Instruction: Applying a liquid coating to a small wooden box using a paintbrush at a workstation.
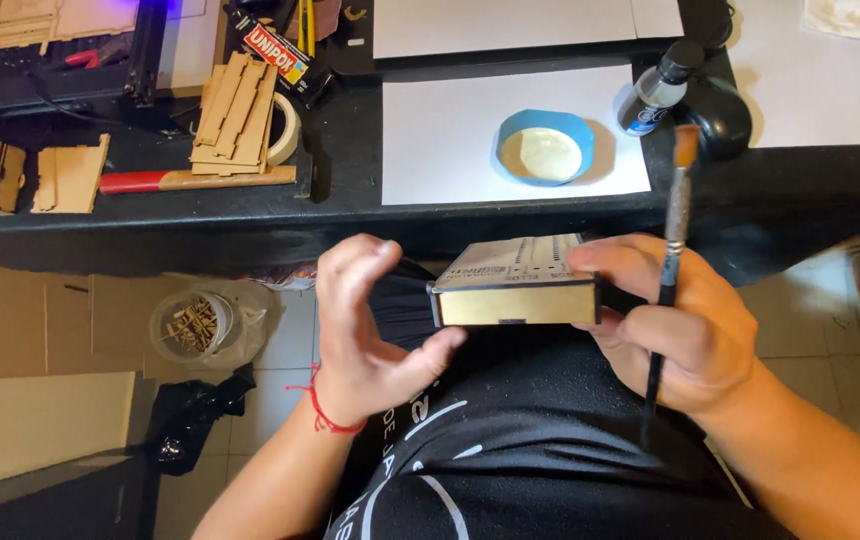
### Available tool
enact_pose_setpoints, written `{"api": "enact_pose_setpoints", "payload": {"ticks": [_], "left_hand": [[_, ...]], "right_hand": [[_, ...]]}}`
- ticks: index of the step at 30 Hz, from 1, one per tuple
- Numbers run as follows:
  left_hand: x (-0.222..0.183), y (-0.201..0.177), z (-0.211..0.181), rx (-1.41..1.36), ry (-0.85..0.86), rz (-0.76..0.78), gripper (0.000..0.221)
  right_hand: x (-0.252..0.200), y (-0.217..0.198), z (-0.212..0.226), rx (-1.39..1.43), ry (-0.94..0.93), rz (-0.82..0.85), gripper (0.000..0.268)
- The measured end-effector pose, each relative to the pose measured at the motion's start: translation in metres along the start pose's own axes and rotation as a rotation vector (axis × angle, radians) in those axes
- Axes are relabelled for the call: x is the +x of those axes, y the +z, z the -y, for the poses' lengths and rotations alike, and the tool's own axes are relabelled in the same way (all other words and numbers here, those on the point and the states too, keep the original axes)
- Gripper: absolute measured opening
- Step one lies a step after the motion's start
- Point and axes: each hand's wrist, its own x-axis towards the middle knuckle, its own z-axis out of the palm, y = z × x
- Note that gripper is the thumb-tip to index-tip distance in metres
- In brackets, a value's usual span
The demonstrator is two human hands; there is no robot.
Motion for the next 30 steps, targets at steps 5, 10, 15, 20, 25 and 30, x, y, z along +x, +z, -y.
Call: {"api": "enact_pose_setpoints", "payload": {"ticks": [5,10,15,20,25,30], "left_hand": [[0.031,-0.008,-0.036,0.243,0.232,0.186,0.047],[0.024,0.002,-0.030,0.256,0.190,0.137,0.053],[0.001,0.021,-0.003,0.106,-0.001,-0.056,0.078],[-0.010,0.020,0.002,-0.581,-0.235,0.105,0.102],[-0.014,0.027,-0.008,-0.429,-0.223,0.204,0.095],[-0.008,0.038,-0.008,-0.570,-0.562,0.199,0.033]], "right_hand": [[0.006,0.001,0.000,-0.020,-0.014,0.116,0.019],[0.001,0.003,-0.001,0.006,-0.046,0.099,0.021],[-0.009,-0.002,0.007,-0.057,0.376,0.034,0.046],[-0.011,0.013,-0.022,0.720,0.634,-0.482,0.031],[-0.008,0.019,-0.022,0.881,0.760,-0.545,0.028],[-0.002,0.025,-0.023,0.683,0.739,-0.526,0.031]]}}
